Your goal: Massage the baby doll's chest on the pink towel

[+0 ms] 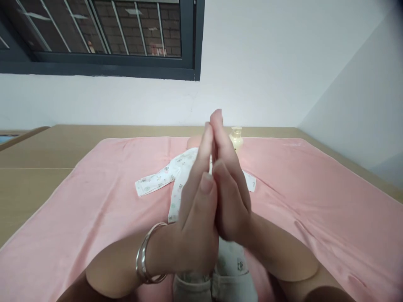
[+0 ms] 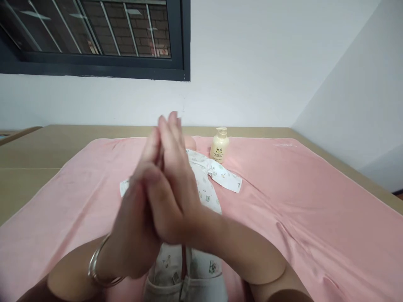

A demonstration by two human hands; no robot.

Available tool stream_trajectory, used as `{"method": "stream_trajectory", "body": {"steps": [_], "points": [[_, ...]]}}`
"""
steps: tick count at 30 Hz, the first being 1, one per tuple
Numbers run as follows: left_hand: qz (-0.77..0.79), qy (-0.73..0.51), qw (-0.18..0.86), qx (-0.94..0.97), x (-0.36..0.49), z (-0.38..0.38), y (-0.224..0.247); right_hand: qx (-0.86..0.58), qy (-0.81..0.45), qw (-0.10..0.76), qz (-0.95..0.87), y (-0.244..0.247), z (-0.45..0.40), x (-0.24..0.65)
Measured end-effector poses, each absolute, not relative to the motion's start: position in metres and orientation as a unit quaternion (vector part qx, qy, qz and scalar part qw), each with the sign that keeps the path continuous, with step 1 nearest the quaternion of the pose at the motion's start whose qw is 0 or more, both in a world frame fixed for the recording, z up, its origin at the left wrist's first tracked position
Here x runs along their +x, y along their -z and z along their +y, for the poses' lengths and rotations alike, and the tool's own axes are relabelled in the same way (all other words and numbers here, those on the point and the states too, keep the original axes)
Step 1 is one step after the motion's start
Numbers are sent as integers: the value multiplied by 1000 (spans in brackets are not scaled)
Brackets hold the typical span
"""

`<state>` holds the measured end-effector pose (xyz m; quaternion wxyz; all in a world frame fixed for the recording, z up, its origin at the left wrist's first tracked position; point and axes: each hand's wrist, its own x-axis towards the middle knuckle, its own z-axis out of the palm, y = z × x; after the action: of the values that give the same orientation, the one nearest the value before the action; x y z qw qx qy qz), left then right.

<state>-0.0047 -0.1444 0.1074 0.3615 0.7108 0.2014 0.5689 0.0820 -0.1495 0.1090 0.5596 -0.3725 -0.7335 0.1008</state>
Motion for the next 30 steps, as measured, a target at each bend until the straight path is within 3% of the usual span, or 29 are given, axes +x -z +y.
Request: {"method": "stream_trajectory", "body": {"steps": [6, 11, 14, 17, 20, 24, 30], "points": [[166, -610, 416, 654, -3, -113, -103, -364, -137, 517, -763, -108, -137, 77], [145, -703, 372, 589, -7, -58, -94, -267, -121, 452, -842, -90, -129, 83], [202, -721, 384, 540, -6, -15, -71, -307, -172, 460, -815, -75, -102, 95], [324, -689, 397, 512, -2, 11, -37, -435, -169, 442, -766, -58, -72, 103], [396, -634, 422, 513, 2, 19, -12, -511, -90, 364, -773, -41, -51, 106], [438, -602, 390, 542, 5, 17, 2, -532, 0, 271, -802, -23, -38, 109], [455, -579, 296, 609, 5, 14, 16, -528, -15, 179, -830, -21, -30, 119]]}}
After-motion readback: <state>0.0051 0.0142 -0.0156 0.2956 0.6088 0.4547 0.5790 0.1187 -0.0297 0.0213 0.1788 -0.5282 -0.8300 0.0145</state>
